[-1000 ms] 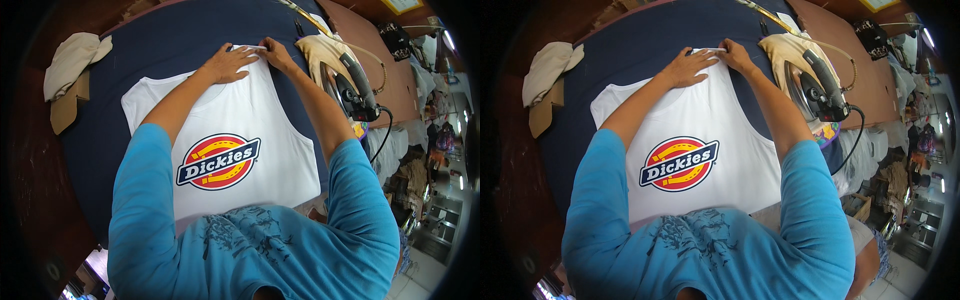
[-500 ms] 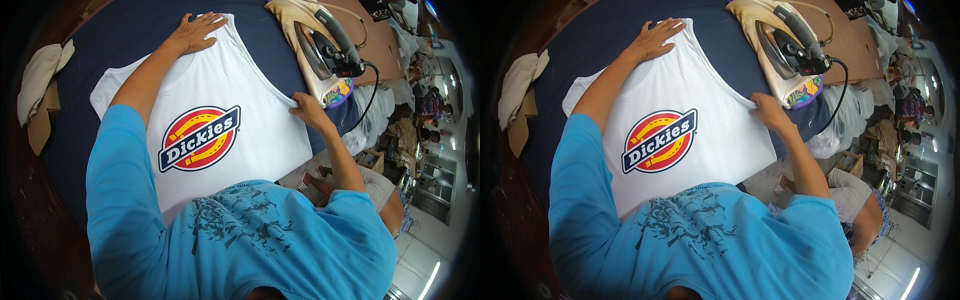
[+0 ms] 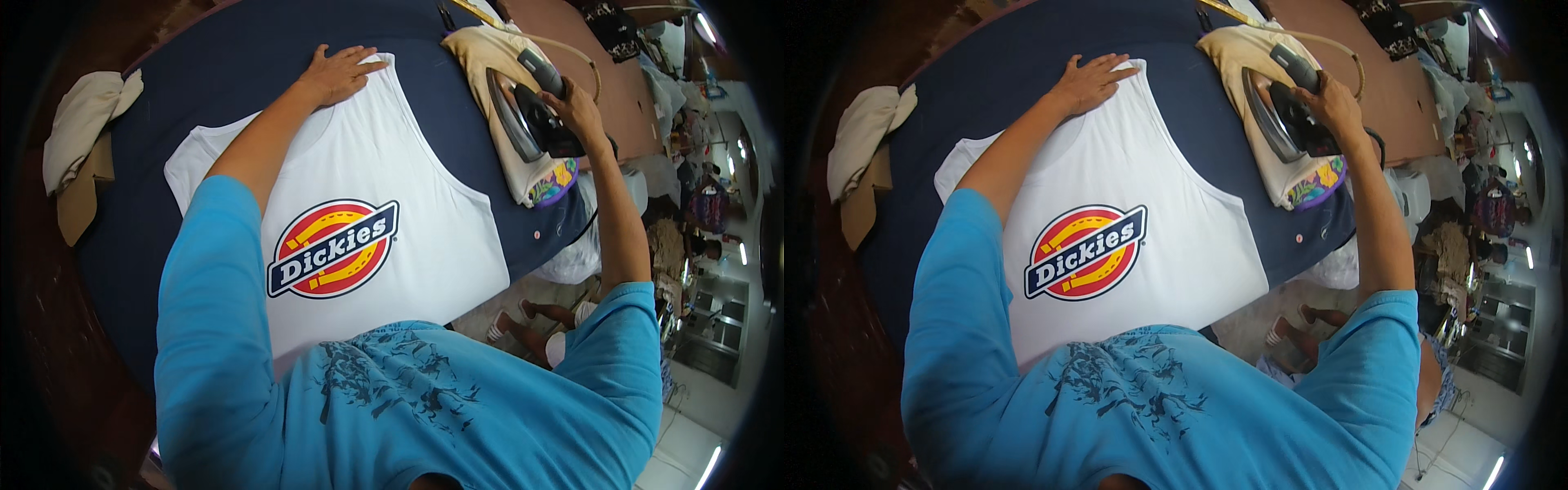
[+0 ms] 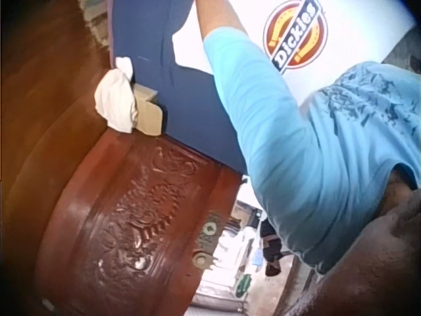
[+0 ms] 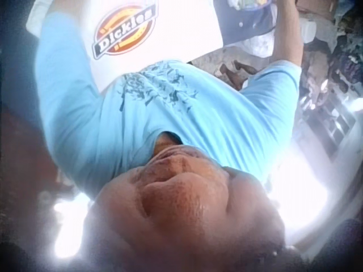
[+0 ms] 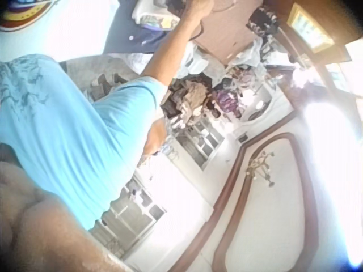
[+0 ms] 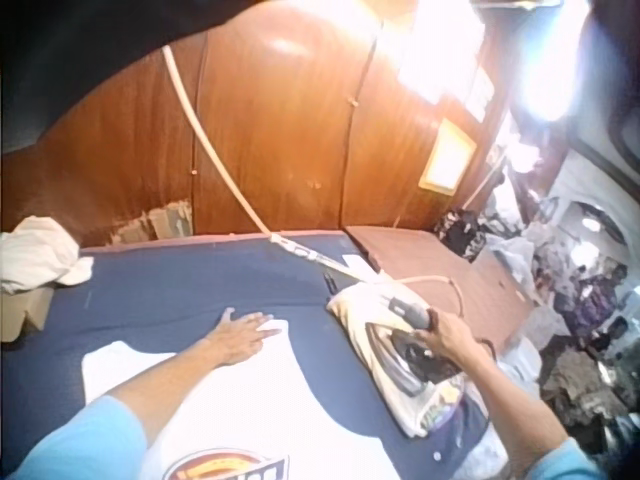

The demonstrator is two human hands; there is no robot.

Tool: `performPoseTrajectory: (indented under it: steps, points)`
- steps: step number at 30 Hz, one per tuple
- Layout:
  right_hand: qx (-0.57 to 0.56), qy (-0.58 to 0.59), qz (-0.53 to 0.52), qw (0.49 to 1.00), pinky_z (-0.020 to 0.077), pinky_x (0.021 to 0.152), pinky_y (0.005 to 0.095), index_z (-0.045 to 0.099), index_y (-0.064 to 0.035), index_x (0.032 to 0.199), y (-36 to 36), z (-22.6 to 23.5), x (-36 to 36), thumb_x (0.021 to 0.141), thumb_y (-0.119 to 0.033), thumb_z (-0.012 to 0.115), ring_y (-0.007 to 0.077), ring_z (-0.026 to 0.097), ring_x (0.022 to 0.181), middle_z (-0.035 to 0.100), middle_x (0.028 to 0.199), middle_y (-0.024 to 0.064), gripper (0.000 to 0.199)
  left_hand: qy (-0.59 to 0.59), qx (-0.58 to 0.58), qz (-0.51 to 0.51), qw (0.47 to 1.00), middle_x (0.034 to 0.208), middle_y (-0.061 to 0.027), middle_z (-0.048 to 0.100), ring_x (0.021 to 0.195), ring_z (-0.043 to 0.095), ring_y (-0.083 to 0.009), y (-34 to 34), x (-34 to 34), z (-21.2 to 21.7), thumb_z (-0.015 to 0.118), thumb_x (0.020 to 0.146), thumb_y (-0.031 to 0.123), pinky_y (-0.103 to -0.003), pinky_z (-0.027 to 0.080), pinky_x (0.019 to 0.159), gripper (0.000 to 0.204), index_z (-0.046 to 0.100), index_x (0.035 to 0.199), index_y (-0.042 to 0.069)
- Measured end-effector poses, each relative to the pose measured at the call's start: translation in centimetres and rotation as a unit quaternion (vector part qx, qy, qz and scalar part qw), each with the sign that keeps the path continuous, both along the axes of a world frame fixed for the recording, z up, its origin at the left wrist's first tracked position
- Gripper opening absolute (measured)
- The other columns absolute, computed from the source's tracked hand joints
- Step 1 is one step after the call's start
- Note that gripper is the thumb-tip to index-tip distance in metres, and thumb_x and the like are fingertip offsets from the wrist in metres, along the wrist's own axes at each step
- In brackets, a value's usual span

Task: The person picks up a white tank top from a stack, places it onto an ironing board, and irons both sides of the garment using a steam iron.

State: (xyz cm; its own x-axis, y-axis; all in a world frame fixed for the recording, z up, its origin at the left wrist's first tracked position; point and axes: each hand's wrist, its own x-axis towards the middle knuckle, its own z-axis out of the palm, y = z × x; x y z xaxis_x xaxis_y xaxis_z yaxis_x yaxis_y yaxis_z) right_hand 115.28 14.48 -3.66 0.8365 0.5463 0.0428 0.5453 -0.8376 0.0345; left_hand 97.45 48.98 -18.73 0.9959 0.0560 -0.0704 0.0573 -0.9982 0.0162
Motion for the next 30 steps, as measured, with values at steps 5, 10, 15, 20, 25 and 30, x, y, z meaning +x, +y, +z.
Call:
performPoseTrajectory:
  steps: [5, 10, 15, 20, 25, 30]
  points:
    - [0.131, 0.234, 0.009, 0.963, 0.046, 0.073, 0.034, 0.054, 0.0017, 0.113, -0.2, -0.7, 3.1, 0.074, -0.026, 0.07, 0.0225, 0.061, 0.087, 0.064, 0.092, 0.0136, 0.051, 0.011, -0.022, -0.008, 1.0, 0.148, 0.0087, 0.018, 0.137, 0.016, -0.0126, 0.0, 0.4, 0.2, 0.026, 0.093, 0.027, -0.055, 0.01, 0.11, 0.046, 0.029, 0.138, 0.039]
    - [0.091, 0.143, 0.206, 0.964, 0.045, 0.082, 0.0357, 0.051, -0.0011, 0.114, 4.2, 1.5, -2.9, 0.07, -0.014, 0.067, 0.0269, 0.061, 0.091, 0.063, 0.094, 0.0162, 0.049, -0.021, -0.093, -0.021, 0.995, 0.144, 0.0054, 0.029, 0.131, 0.027, -0.0152, 1.2, 1.0, 0.7, 0.029, 0.093, 0.025, -0.052, 0.008, 0.111, 0.043, 0.042, 0.13, 0.042]
    - [-0.03, 0.2, 0.253, 0.946, 0.0458, 0.08, 0.0411, 0.043, -0.0076, 0.122, 13.0, 3.1, -10.1, 0.068, -0.013, 0.069, 0.0372, 0.06, 0.091, 0.062, 0.095, 0.0228, 0.06, -0.006, -0.11, -0.049, 0.993, 0.139, 0.0065, 0.038, 0.122, 0.037, -0.0147, 2.9, 2.3, 1.5, 0.033, 0.094, 0.02, -0.044, 0.022, 0.105, 0.041, 0.049, 0.125, 0.042]
    - [-0.068, 0.185, 0.306, 0.931, 0.0475, 0.073, 0.0409, 0.045, -0.0066, 0.119, 16.4, -0.6, -10.1, 0.071, -0.023, 0.07, 0.0365, 0.062, 0.082, 0.063, 0.084, 0.022, 0.057, -0.066, -0.132, -0.068, 0.987, 0.135, 0.0073, 0.043, 0.117, 0.041, -0.0142, 2.9, 2.7, 0.5, 0.035, 0.094, 0.02, -0.034, 0.026, 0.101, 0.038, 0.054, 0.121, 0.04]
    - [0.028, 0.155, 0.275, 0.948, 0.0481, 0.068, 0.0388, 0.058, 0.0002, 0.097, 19.1, -1.8, -11.4, 0.076, -0.048, 0.063, 0.0362, 0.063, 0.073, 0.063, 0.078, 0.0221, 0.053, -0.074, -0.198, -0.057, 0.976, 0.133, 0.0057, 0.046, 0.118, 0.043, -0.0159, 3.7, 2.9, 0.1, 0.041, 0.092, 0.023, -0.035, 0.025, 0.103, 0.036, 0.051, 0.126, 0.034]
    - [0.046, 0.108, 0.238, 0.964, 0.0489, 0.062, 0.0389, 0.063, 0.0029, 0.083, 22.3, -2.3, -11.5, 0.079, -0.052, 0.059, 0.0339, 0.063, 0.063, 0.061, 0.065, 0.0208, 0.055, -0.107, -0.263, -0.009, 0.959, 0.136, -0.0039, 0.044, 0.122, 0.043, -0.0241, 5.8, 1.0, 2.3, 0.045, 0.091, 0.03, -0.043, 0.032, 0.101, 0.044, 0.041, 0.135, 0.024]
